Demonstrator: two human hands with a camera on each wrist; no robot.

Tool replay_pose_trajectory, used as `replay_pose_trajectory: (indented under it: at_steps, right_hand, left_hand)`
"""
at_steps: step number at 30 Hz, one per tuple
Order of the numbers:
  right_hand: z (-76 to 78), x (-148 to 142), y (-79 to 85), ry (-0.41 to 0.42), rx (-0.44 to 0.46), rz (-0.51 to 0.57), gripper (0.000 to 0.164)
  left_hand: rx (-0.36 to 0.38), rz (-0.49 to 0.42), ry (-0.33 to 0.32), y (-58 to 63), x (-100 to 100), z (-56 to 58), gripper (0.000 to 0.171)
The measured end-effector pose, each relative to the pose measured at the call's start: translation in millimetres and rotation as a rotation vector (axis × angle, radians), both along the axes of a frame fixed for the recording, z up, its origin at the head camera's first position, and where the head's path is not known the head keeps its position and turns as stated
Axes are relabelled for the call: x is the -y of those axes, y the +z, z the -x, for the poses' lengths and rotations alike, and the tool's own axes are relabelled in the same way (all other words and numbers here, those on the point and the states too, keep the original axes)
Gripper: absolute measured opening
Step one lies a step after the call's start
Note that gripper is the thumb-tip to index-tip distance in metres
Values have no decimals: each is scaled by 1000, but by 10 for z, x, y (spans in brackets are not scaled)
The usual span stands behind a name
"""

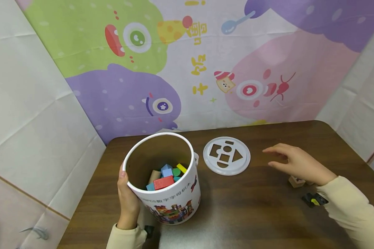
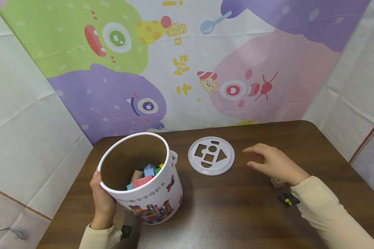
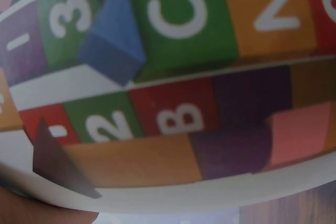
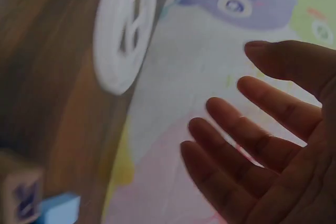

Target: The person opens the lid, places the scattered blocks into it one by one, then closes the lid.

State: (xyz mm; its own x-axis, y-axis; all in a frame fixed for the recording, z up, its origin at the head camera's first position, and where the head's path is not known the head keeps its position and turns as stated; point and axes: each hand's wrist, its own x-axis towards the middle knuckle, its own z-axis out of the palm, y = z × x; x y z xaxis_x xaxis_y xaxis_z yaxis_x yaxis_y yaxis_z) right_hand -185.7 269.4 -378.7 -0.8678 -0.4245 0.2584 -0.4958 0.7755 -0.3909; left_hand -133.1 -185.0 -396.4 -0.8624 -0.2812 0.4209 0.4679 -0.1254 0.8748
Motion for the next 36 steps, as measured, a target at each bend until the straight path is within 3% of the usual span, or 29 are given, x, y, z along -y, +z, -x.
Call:
replay_pose_trajectory:
  at_steps: [17, 20, 27, 36]
  right_hand:
    - [-152, -776, -405, -160, 165, -149, 47]
    - [-145, -814, -480, -156, 166, -158, 45]
    - [-106, -755, -590, -104, 75, -190, 38]
    - [-66, -694, -613, -75, 82, -209, 24]
  left_hand:
    - [20, -6, 14, 9, -12, 2, 54]
    - [21, -2, 20, 8, -12, 4, 54]
    - [10, -18, 6, -2, -11, 5, 54]
    - [15, -15, 15, 10, -19, 2, 53]
